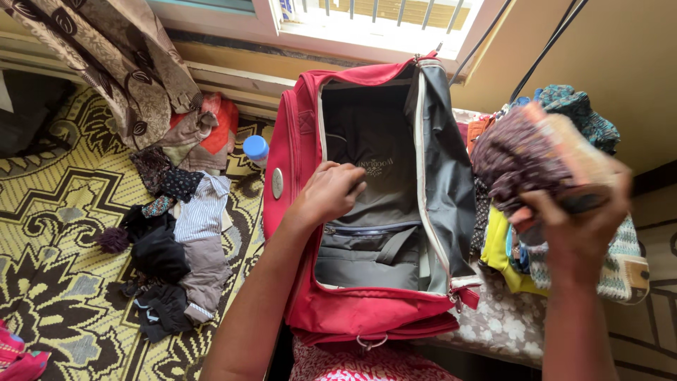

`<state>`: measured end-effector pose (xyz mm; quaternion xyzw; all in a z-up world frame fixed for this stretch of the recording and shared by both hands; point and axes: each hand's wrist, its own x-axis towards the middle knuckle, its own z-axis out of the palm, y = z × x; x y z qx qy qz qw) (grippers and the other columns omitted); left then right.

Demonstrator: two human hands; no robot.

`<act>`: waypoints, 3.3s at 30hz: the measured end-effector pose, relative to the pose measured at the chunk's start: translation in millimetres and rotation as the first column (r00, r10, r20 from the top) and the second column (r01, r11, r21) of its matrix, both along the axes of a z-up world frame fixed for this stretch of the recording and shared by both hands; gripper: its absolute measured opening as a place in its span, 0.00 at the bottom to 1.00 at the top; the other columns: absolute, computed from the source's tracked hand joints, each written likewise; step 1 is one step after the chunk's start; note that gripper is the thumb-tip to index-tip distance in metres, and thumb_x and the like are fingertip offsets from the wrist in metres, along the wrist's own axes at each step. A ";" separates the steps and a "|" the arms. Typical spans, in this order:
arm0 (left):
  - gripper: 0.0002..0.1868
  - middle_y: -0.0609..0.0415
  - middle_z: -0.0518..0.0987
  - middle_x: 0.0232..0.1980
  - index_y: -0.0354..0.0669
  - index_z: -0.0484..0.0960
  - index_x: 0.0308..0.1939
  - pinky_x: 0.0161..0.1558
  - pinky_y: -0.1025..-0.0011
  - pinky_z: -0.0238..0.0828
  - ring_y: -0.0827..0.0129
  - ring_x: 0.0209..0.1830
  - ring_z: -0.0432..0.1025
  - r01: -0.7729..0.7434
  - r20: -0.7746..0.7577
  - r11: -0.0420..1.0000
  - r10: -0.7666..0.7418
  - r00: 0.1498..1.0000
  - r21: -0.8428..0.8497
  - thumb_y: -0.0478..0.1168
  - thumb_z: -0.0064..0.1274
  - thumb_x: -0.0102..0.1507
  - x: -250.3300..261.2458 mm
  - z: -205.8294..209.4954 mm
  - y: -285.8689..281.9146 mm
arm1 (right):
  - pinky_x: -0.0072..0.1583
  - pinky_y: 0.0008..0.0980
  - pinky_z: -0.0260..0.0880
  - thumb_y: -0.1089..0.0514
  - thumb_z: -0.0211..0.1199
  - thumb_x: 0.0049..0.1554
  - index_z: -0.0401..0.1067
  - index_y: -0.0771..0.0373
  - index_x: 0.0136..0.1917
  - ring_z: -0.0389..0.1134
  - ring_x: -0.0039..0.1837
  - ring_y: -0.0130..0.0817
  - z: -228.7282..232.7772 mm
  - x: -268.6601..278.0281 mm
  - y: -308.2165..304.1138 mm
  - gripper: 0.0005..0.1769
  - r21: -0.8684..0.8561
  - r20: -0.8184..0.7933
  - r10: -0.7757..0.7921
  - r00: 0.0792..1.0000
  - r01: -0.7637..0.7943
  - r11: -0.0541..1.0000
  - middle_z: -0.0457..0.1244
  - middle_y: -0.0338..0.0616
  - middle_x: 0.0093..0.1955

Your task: The person packs folded clothes into a red backpack. They place various garments, including jeans and shirts, into the bag one by one, then zip it closed and place it on the floor.

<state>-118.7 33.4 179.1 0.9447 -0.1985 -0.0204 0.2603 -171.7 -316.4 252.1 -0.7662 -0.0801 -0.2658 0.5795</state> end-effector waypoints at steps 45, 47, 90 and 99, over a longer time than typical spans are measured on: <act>0.30 0.46 0.79 0.50 0.35 0.66 0.64 0.43 0.58 0.84 0.58 0.44 0.79 -0.623 -0.620 -0.187 -0.083 0.781 -0.760 0.23 0.47 0.56 -116.5 59.9 -6.4 | 0.59 0.56 0.68 0.55 0.67 0.52 0.62 0.62 0.73 0.65 0.64 0.55 -155.7 204.3 285.2 0.37 -0.953 -0.139 -0.246 0.959 -0.062 0.295 0.59 0.60 0.67; 0.33 0.48 0.79 0.53 0.38 0.66 0.66 0.45 0.60 0.83 0.61 0.47 0.79 -0.621 -0.615 -0.102 -0.084 0.784 -0.777 0.23 0.47 0.56 -122.6 55.6 -0.7 | 0.64 0.62 0.62 0.54 0.64 0.56 0.59 0.56 0.77 0.58 0.70 0.56 -216.3 210.4 295.5 0.37 -0.962 0.189 -0.133 0.973 0.211 0.174 0.53 0.58 0.74; 0.34 0.52 0.73 0.62 0.44 0.67 0.64 0.73 0.51 0.60 0.62 0.63 0.69 -0.510 -0.384 -0.341 -0.373 0.845 -0.790 0.68 0.40 0.69 -6.7 -16.5 -39.1 | 0.57 0.28 0.69 0.62 0.58 0.61 0.72 0.64 0.70 0.68 0.55 0.28 16.8 116.1 157.3 0.24 -0.038 -0.501 0.793 0.346 -0.924 0.380 0.72 0.41 0.57; 0.47 0.40 0.30 0.84 0.57 0.38 0.80 0.74 0.34 0.36 0.34 0.82 0.29 -0.728 -0.286 0.675 0.726 0.626 0.120 0.54 0.52 0.66 135.8 -154.5 -93.8 | 0.62 0.49 0.71 0.61 0.56 0.62 0.77 0.60 0.53 0.71 0.59 0.51 -92.0 233.3 203.7 0.10 -0.775 -0.081 -0.233 0.969 0.085 0.626 0.70 0.54 0.51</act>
